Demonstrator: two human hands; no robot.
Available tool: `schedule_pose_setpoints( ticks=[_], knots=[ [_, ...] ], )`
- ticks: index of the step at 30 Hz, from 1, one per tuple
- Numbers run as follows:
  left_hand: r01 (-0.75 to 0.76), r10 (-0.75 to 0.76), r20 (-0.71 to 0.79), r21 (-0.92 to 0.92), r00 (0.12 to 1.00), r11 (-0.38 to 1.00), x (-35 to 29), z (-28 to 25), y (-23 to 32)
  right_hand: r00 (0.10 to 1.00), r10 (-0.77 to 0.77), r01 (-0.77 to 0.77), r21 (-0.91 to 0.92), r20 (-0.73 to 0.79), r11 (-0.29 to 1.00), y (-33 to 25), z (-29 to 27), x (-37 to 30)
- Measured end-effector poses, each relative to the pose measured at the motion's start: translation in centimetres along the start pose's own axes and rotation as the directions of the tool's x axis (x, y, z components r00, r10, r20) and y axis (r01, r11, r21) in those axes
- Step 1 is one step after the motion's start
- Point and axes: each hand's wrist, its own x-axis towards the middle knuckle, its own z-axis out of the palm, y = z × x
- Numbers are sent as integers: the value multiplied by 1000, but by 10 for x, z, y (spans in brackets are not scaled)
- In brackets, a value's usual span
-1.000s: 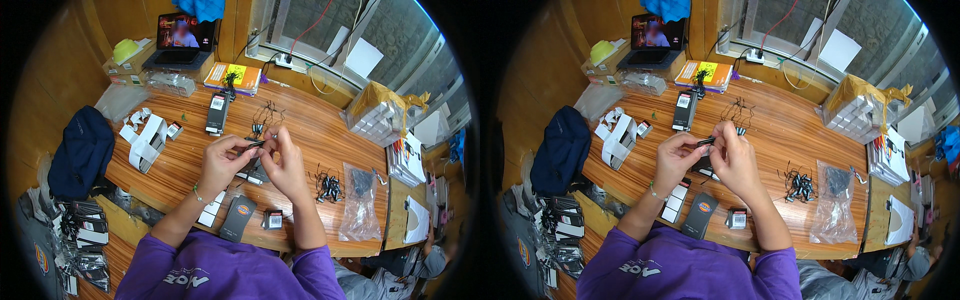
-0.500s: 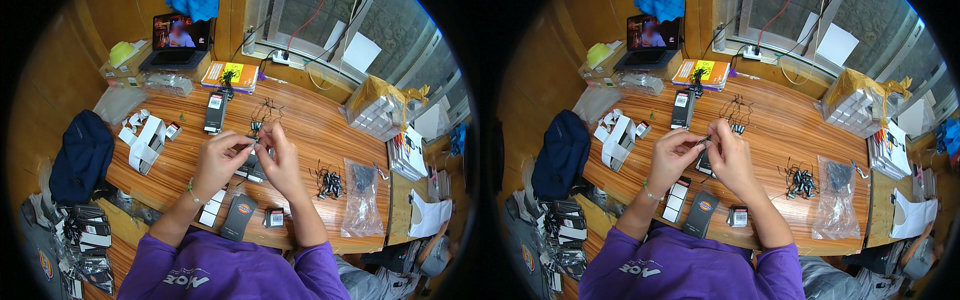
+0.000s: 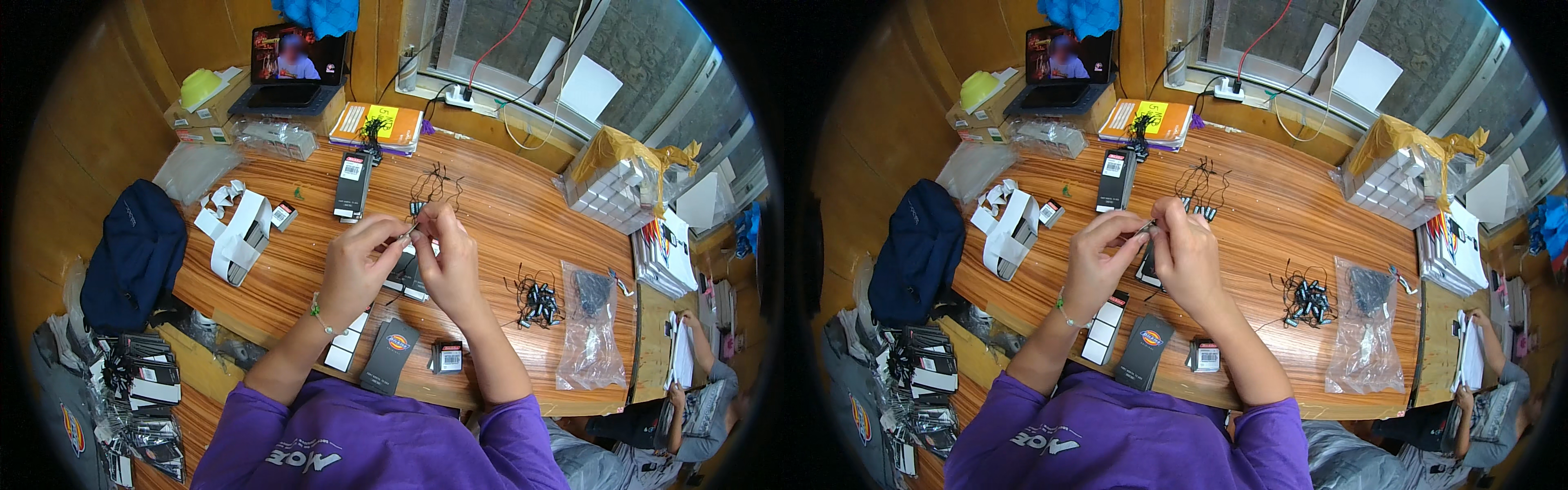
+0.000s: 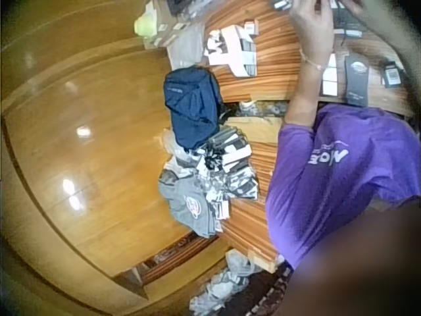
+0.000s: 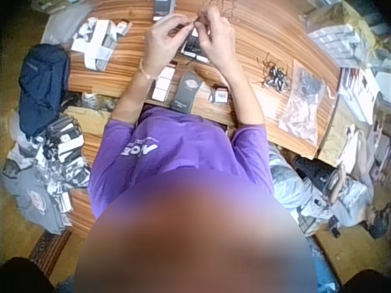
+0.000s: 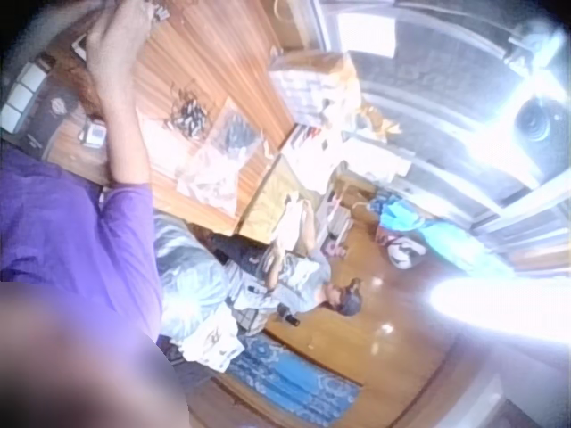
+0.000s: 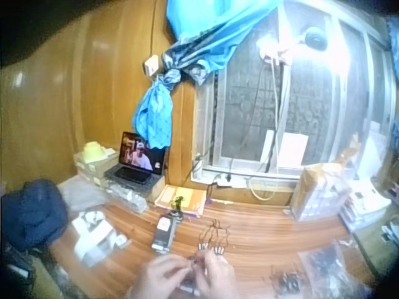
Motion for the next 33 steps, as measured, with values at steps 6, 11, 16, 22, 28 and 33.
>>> schedule_pose_setpoints(
  ticks=[6, 11, 16, 22, 28, 33],
  knots=[
    [-227, 200, 122, 276, 972, 934, 3, -7, 8, 999, -46, 47, -67, 20, 997, -5, -11, 1],
    [171, -156, 105, -155, 982, 973, 3, -9, 16, 997, -1, -3, 53, 78, 999, -5, -26, 7],
    [296, -241, 190, -361, 952, 884, 3, -10, 8, 993, 38, -41, 26, 110, 999, -6, -37, 9],
    [294, -238, 195, -353, 952, 888, 2, -7, 8, 993, -70, 62, 85, 98, 995, -4, -37, 12],
    [298, -247, 180, -371, 952, 879, 0, -8, 7, 987, 31, -49, 110, 161, 993, -10, -37, 12],
    [303, -265, 149, -382, 953, 873, 0, -8, 11, 992, -11, -5, 132, 124, 991, -4, -32, 9]
  ],
)
